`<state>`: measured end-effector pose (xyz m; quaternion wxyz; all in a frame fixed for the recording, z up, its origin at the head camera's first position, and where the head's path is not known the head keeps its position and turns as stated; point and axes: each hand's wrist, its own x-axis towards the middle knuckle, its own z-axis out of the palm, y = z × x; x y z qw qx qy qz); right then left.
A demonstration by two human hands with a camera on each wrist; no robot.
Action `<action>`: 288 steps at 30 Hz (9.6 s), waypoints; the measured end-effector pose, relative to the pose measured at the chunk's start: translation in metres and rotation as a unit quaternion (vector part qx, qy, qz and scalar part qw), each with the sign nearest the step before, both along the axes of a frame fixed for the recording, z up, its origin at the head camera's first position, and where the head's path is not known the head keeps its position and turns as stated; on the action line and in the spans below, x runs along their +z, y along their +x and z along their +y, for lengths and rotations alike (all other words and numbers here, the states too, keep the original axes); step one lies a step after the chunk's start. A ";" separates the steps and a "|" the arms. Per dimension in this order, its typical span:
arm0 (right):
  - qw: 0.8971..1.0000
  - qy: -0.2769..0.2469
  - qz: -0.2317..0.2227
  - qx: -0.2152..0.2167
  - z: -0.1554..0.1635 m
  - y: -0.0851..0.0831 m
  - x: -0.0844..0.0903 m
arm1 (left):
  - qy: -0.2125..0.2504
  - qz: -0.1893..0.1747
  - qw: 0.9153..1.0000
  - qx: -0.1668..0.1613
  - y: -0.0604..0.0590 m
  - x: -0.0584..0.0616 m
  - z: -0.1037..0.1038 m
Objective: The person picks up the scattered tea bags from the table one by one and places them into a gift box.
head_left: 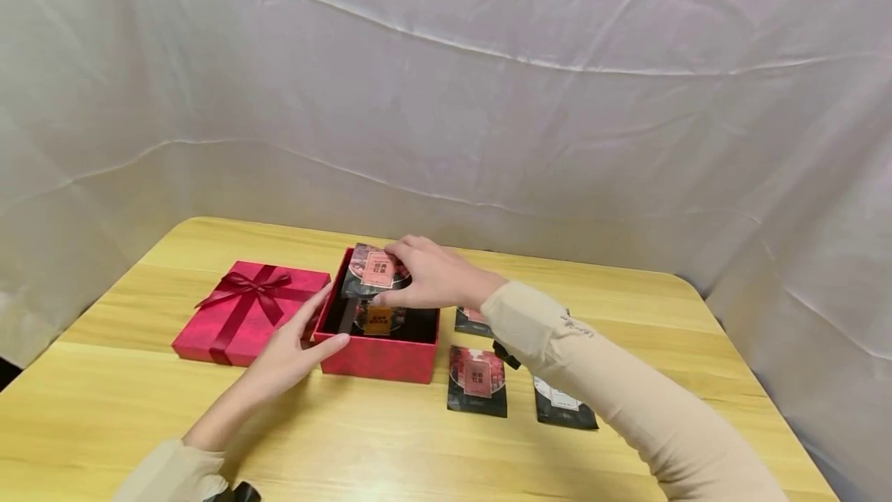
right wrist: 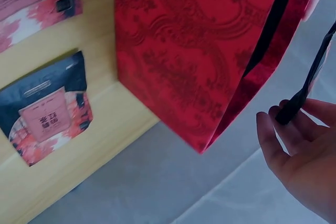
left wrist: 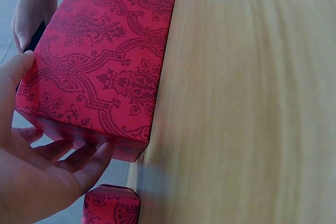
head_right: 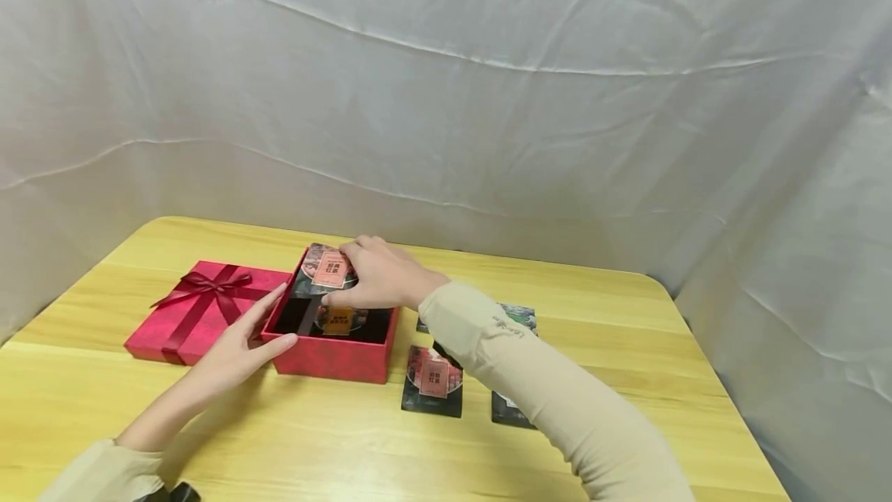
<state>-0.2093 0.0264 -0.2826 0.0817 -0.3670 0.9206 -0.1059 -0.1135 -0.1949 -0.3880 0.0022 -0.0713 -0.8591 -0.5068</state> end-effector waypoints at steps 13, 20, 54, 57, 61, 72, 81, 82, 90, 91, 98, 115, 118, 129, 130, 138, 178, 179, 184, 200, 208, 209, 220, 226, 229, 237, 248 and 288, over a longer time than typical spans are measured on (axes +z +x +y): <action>1.000 0.009 0.000 -0.005 -0.004 -0.002 -0.006 | 0.003 0.003 1.000 0.001 0.001 0.000 -0.002; 1.000 -0.022 0.009 0.000 -0.002 -0.003 -0.013 | -0.001 0.003 1.000 0.003 0.001 0.000 0.000; 0.995 -0.039 0.094 0.014 0.036 -0.017 -0.023 | -0.016 0.023 1.000 0.006 0.001 -0.003 0.001; 0.995 -0.051 0.088 0.009 0.043 -0.018 -0.024 | -0.011 0.025 1.000 0.005 0.001 -0.004 0.001; 0.995 -0.069 0.074 -0.003 0.054 -0.020 -0.024 | -0.008 0.025 1.000 0.003 0.001 -0.004 0.001; 0.992 -0.109 0.037 -0.049 0.097 -0.022 -0.033 | -0.014 0.025 1.000 0.001 0.000 -0.004 0.001; 0.988 -0.117 -0.028 -0.092 0.135 -0.023 -0.051 | -0.016 0.015 1.000 0.005 0.001 -0.002 0.002; 0.988 -0.117 -0.033 -0.096 0.139 -0.024 -0.053 | -0.016 0.015 1.000 0.005 0.001 -0.002 0.002; 0.989 -0.109 -0.039 -0.096 0.173 -0.030 -0.073 | -0.015 0.016 1.000 0.006 0.001 -0.003 0.001; 0.988 -0.108 -0.042 -0.099 0.178 -0.031 -0.076 | -0.015 0.017 1.000 0.006 0.001 -0.003 0.001; 0.981 -0.112 -0.076 -0.139 0.207 -0.031 -0.090 | -0.016 0.017 1.000 0.004 0.001 -0.004 0.001; 0.975 -0.119 -0.103 -0.156 0.242 -0.025 -0.108 | -0.006 0.010 1.000 0.004 0.001 -0.004 0.001; 0.974 -0.114 -0.114 -0.161 0.245 -0.023 -0.109 | -0.007 0.012 1.000 0.003 0.001 -0.003 0.001; 0.969 -0.119 -0.140 -0.163 0.254 -0.017 -0.114 | -0.003 0.014 1.000 -0.001 0.002 -0.002 0.001; 0.969 -0.121 -0.142 -0.163 0.254 -0.017 -0.115 | -0.002 0.012 1.000 -0.001 0.002 -0.002 0.001; 0.971 -0.118 -0.141 -0.153 0.253 -0.018 -0.118 | -0.005 0.008 1.000 0.004 0.001 -0.003 0.002; 0.984 -0.106 -0.053 -0.130 0.243 -0.009 -0.119 | -0.006 0.016 1.000 0.004 0.002 -0.004 0.002; 0.984 -0.107 -0.053 -0.133 0.243 -0.008 -0.119 | -0.007 0.015 1.000 0.004 0.002 -0.004 0.001; 0.984 -0.108 -0.040 -0.132 0.243 -0.006 -0.117 | -0.005 0.010 1.000 0.006 0.001 -0.004 0.001; 0.983 -0.120 -0.012 -0.135 0.241 -0.001 -0.114 | 0.001 0.007 1.000 0.001 0.001 -0.004 0.001; 0.984 -0.117 -0.004 -0.131 0.237 0.001 -0.106 | -0.001 0.007 1.000 0.000 0.002 0.000 0.000; 0.985 -0.118 -0.003 -0.129 0.237 0.002 -0.106 | -0.001 0.007 1.000 -0.001 0.002 0.001 0.000; 0.985 -0.129 0.005 -0.111 0.227 0.010 -0.104 | 0.003 0.010 1.000 0.000 0.002 -0.001 0.001; 0.987 -0.126 0.010 -0.103 0.220 0.015 -0.102 | 0.003 0.016 1.000 -0.003 0.003 0.000 0.001; 0.987 -0.126 0.015 -0.098 0.216 0.018 -0.099 | 0.002 0.014 1.000 -0.004 0.003 0.001 0.001; 0.989 -0.125 0.022 -0.078 0.206 0.024 -0.091 | 0.000 0.013 1.000 -0.004 0.003 0.001 0.002; 0.991 -0.113 0.024 -0.061 0.192 0.030 -0.075 | 0.001 0.014 1.000 -0.001 0.002 -0.002 0.002; 0.989 -0.138 0.051 0.001 0.142 0.053 -0.039 | 0.008 0.018 1.000 -0.007 0.001 -0.001 0.002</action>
